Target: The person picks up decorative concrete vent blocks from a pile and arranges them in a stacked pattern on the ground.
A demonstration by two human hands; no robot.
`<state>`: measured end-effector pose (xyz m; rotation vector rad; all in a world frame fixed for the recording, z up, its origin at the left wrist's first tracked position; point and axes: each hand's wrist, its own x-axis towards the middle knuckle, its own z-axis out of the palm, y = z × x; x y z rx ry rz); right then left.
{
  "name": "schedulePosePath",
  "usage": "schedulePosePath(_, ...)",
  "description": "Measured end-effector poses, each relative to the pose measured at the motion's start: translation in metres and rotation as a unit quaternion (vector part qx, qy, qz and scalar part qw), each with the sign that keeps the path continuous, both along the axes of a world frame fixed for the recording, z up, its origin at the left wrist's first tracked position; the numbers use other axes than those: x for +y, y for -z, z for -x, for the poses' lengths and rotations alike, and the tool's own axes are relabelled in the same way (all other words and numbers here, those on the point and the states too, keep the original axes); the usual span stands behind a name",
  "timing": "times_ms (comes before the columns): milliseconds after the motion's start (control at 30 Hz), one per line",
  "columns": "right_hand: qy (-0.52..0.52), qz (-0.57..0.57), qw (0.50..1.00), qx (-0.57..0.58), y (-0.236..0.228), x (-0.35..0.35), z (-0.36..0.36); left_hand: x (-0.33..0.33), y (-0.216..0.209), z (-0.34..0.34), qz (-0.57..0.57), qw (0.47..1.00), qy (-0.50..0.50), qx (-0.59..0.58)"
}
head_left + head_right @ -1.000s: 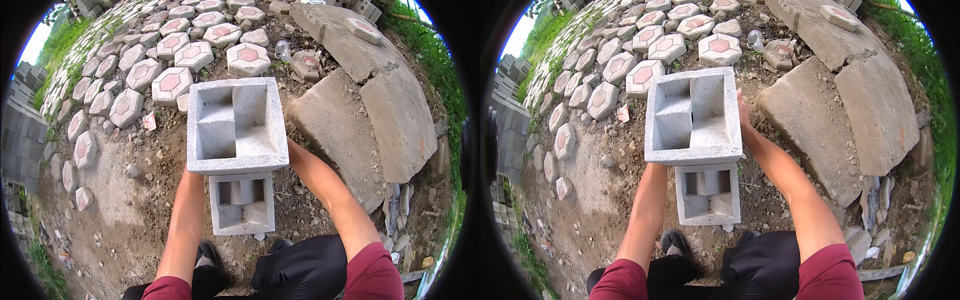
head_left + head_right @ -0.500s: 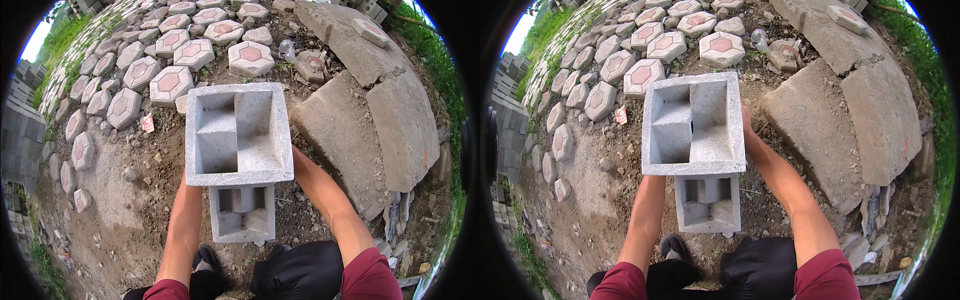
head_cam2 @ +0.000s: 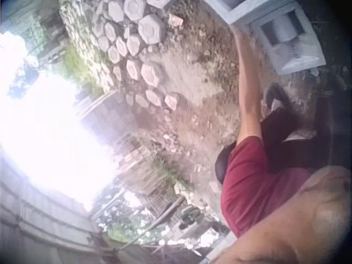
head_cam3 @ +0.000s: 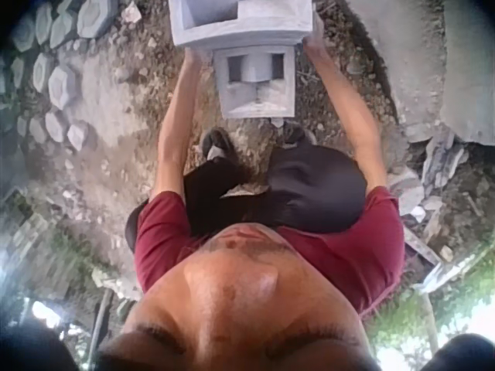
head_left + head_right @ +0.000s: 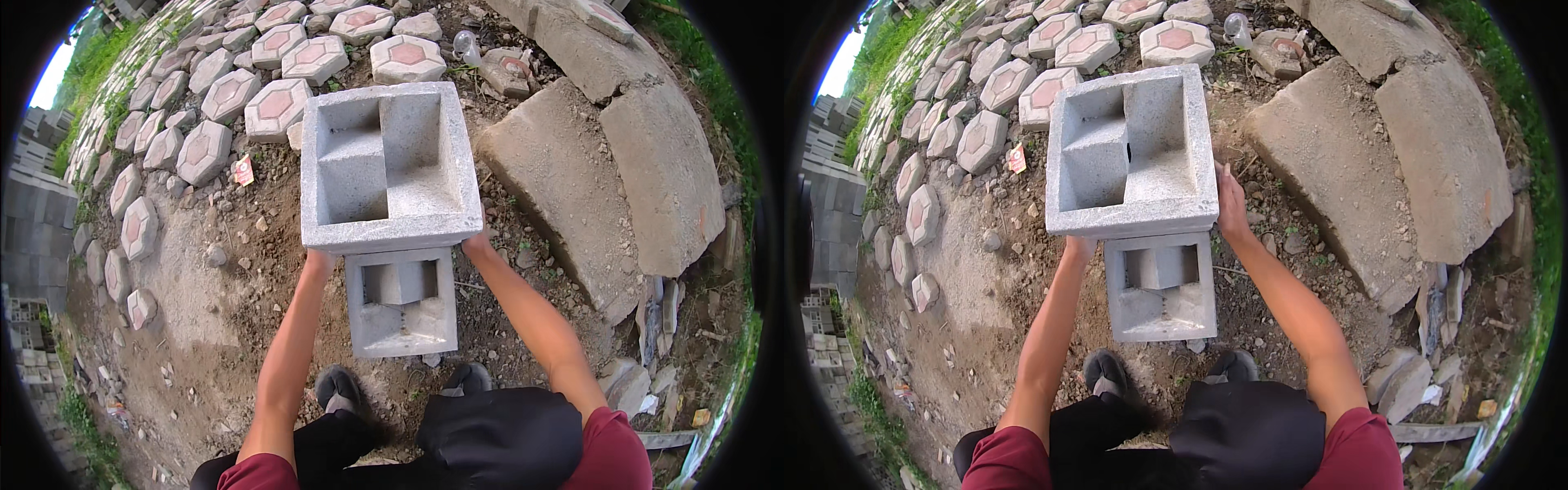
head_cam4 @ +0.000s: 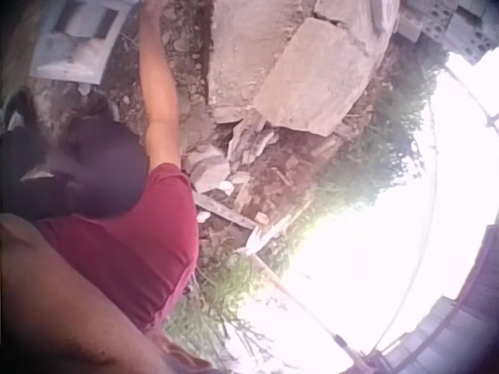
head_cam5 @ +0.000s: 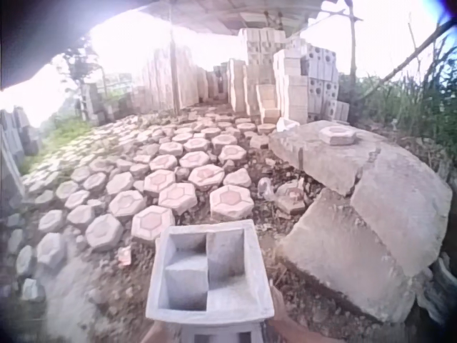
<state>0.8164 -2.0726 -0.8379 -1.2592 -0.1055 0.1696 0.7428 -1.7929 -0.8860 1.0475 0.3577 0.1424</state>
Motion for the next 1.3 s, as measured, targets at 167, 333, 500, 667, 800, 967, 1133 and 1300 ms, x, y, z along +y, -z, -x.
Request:
schedulePosePath(167,-0.027,0.054,0.993,-0.101,0.004,-0.025,0.079,0.012,0.012,0.046,-0.302,0.947,0.088,-0.071)
schedulePosePath(333,-0.059,0.206,0.97,-0.116,-0.004,-0.021,0.088,0.004,-0.002,0.055,-0.305,0.947,0.068,-0.076)
schedulePosePath(500,-0.083,0.335,0.926,-0.154,-0.01,-0.041,0.07,-0.019,-0.035,0.044,-0.28,0.955,0.099,-0.011)
schedulePosePath(667,-0.09,0.4,0.896,-0.168,-0.023,-0.032,0.064,-0.004,-0.046,0.041,-0.382,0.911,0.148,0.035)
schedulePosePath(800,-0.061,0.407,0.886,-0.215,-0.014,-0.027,0.063,0.0,-0.037,0.041,-0.459,0.879,0.123,-0.032)
schedulePosePath(967,-0.058,0.397,0.886,-0.232,-0.006,-0.03,0.063,-0.007,-0.044,0.043,-0.555,0.823,0.115,-0.033)
schedulePosePath(1133,-0.053,0.381,0.892,-0.235,-0.007,-0.031,0.062,-0.01,-0.05,0.043,-0.594,0.793,0.085,-0.103)
schedulePosePath(1300,-0.047,0.403,0.881,-0.242,-0.001,-0.034,0.058,-0.013,-0.05,0.041,-0.585,0.799,0.076,-0.113)
